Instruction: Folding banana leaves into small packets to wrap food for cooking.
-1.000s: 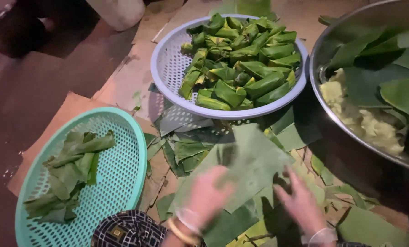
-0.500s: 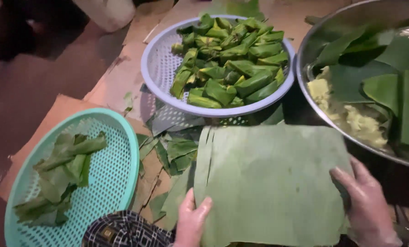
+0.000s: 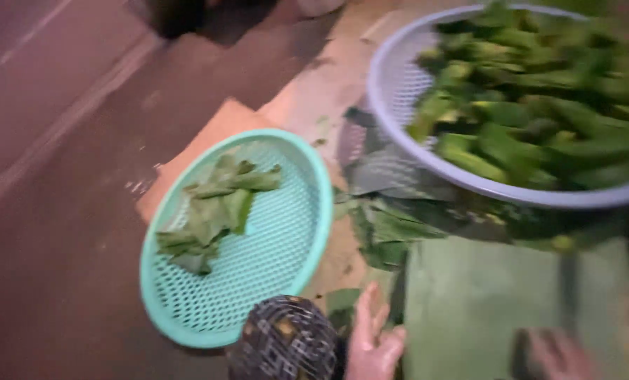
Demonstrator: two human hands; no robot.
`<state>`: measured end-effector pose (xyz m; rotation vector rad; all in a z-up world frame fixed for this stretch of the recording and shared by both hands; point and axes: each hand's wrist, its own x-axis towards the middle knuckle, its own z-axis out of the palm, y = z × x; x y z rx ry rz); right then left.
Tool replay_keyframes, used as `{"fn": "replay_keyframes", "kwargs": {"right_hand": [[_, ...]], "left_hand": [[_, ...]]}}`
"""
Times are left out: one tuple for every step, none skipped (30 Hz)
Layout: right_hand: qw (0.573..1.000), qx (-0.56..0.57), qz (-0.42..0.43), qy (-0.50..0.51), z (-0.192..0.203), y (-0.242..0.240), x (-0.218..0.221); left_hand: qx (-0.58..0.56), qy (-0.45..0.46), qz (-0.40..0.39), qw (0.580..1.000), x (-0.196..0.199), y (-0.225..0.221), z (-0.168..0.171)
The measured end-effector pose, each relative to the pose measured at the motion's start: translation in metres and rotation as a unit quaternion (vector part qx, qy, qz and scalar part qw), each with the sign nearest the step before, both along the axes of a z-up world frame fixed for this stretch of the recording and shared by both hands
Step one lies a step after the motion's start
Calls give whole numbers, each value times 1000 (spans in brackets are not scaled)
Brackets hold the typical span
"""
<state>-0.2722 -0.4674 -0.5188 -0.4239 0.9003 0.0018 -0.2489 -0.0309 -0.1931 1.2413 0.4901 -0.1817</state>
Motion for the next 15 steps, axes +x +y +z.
{"fn": "replay_keyframes", "kwargs": {"right_hand": [[1000, -17, 18, 2, -14, -14, 16], [999, -34, 36, 4, -28, -22, 34], [997, -51, 50, 4, -26, -18, 46], [996, -68, 64, 3, -24, -15, 59], [993, -85, 76, 6, -21, -12, 68], [991, -102, 88, 9, -20, -6, 76], [987, -121, 100, 10, -17, -2, 85], [984, -140, 113, 11, -14, 1, 94], [980, -159, 122, 10, -9, 8, 104], [975, -178, 132, 9, -4, 14, 115], [970, -198, 139, 9, 2, 18, 123], [965, -218, 147, 9, 8, 22, 130], [959, -239, 152, 13, 14, 24, 129], [952, -260, 157, 18, 20, 26, 126], [944, -283, 168, 19, 28, 28, 131]], "left_hand": [[-19, -73, -12, 997, 14, 28, 49], [-36, -146, -24, 988, 16, 50, 103], [-33, -144, -14, 989, 33, 78, 126], [63, -223, 25, 972, 50, 107, 147], [159, -294, 61, 941, 67, 135, 169], [162, -288, 68, 941, 88, 166, 150], [230, -235, 125, 936, 108, 197, 131], [294, -178, 180, 922, 127, 228, 111], [294, -174, 185, 921, 135, 253, 90], [346, -108, 177, 915, 143, 278, 69], [393, -40, 166, 903, 152, 300, 48], [391, -36, 168, 904, 154, 291, 57], [390, 6, 108, 914, 153, 280, 63], [387, 47, 48, 920, 152, 269, 70], [381, 54, 51, 922, 158, 250, 84]]}}
